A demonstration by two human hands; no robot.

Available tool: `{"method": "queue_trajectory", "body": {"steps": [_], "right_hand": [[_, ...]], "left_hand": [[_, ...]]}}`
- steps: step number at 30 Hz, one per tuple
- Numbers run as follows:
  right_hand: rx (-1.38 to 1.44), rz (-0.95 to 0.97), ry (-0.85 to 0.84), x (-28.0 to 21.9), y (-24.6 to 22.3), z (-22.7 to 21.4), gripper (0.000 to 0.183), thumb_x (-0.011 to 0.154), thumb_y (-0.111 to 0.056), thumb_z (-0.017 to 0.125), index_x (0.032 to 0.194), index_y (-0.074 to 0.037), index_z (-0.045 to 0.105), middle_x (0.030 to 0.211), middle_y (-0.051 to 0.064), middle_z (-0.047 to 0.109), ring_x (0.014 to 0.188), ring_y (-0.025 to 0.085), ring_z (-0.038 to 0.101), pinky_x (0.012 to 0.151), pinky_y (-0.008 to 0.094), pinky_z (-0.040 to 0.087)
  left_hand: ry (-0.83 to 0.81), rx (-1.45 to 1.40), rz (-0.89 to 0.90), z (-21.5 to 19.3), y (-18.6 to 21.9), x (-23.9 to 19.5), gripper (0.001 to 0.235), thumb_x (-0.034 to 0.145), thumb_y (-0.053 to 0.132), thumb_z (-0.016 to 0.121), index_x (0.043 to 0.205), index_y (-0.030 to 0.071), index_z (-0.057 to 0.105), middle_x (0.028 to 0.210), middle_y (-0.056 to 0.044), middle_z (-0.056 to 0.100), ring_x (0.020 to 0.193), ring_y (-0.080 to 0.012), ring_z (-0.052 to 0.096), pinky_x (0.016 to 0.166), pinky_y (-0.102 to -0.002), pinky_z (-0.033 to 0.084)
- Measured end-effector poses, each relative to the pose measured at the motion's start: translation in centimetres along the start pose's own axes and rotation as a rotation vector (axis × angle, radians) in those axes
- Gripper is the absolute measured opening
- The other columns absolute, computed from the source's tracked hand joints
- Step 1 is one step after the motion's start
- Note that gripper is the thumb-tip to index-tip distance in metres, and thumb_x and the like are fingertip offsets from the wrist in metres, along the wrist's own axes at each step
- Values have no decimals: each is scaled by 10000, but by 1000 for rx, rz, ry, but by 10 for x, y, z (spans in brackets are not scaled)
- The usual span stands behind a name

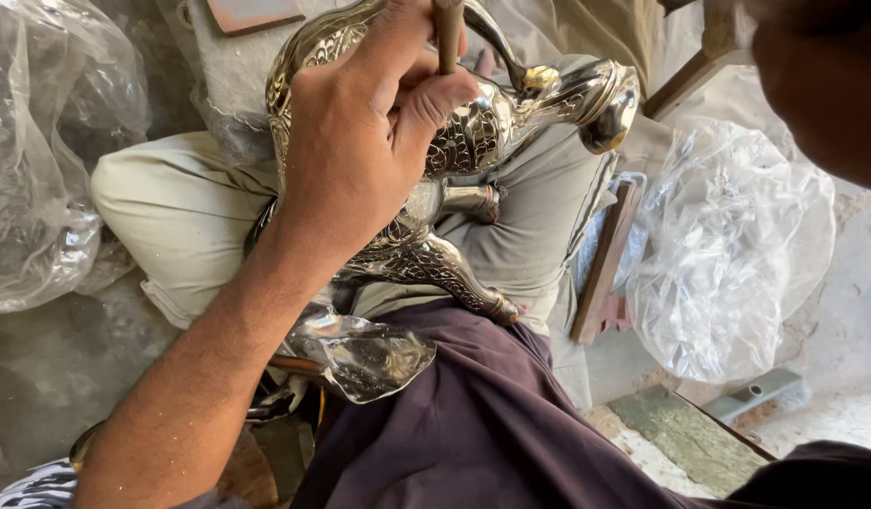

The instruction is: The person holds a metal elephant figurine on their lap and uses a chisel and wooden mallet to engrave decorative patterns on its surface. They repeatedly tap the chisel into the metal to create fine details.

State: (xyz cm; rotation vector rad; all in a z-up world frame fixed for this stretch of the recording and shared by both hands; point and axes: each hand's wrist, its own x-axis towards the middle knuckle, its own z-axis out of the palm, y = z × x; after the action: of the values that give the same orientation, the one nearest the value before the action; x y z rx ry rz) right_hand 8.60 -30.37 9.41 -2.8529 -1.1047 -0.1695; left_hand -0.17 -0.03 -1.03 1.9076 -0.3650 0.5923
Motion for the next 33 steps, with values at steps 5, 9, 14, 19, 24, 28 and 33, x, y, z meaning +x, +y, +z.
{"method": "queue_trajectory", "body": {"steps": [5,9,14,19,24,28,33], "right_hand": [[17,32,2,-13,8,12,255,997,-37,684,1245,-2,639,1057,188,715,872,295,726,754,396,609],[39,48,13,-16,14,23,243,1006,-43,680,1241,-2,639,1052,188,714,870,293,724,754,392,605],[59,69,13,-14,21,26,228,1017,-49,676,1237,0,640,1046,188,713,867,290,722,753,386,601],[76,94,9,-17,26,34,215,1028,-56,672,1233,1,641,1039,188,712,865,287,720,752,381,597],[76,114,-3,-24,31,40,202,1039,-62,669,1229,2,642,1033,189,711,862,285,718,752,375,592],[96,139,1,-29,34,43,192,1048,-67,665,1225,3,643,1028,189,710,860,282,716,751,371,589],[115,150,-11,-33,36,48,180,1059,-74,661,1221,4,644,1022,189,709,858,279,714,750,365,584]], "left_hand": [[-48,121,3,1,4,6,322,1125,355,674,1281,86,589,851,-30,726,735,-143,737,598,-300,540],[-74,78,-22,1,6,4,298,1104,347,637,1233,83,588,837,-34,736,750,-147,758,609,-313,543],[-85,105,-38,-1,4,4,282,1120,348,652,1177,79,585,829,-30,737,755,-140,769,627,-312,565],[-83,133,5,4,2,6,277,1112,343,693,1171,90,596,832,-23,741,763,-143,773,614,-302,582],[-91,81,38,6,9,4,202,1108,260,642,1200,96,566,992,-11,756,899,-140,784,702,-296,609],[-86,92,39,9,10,3,213,1089,251,657,1220,108,568,1025,-4,751,925,-145,781,716,-283,624],[-96,133,53,13,4,6,279,1061,269,678,1221,78,551,1034,-19,748,916,-168,777,707,-294,614]]}}
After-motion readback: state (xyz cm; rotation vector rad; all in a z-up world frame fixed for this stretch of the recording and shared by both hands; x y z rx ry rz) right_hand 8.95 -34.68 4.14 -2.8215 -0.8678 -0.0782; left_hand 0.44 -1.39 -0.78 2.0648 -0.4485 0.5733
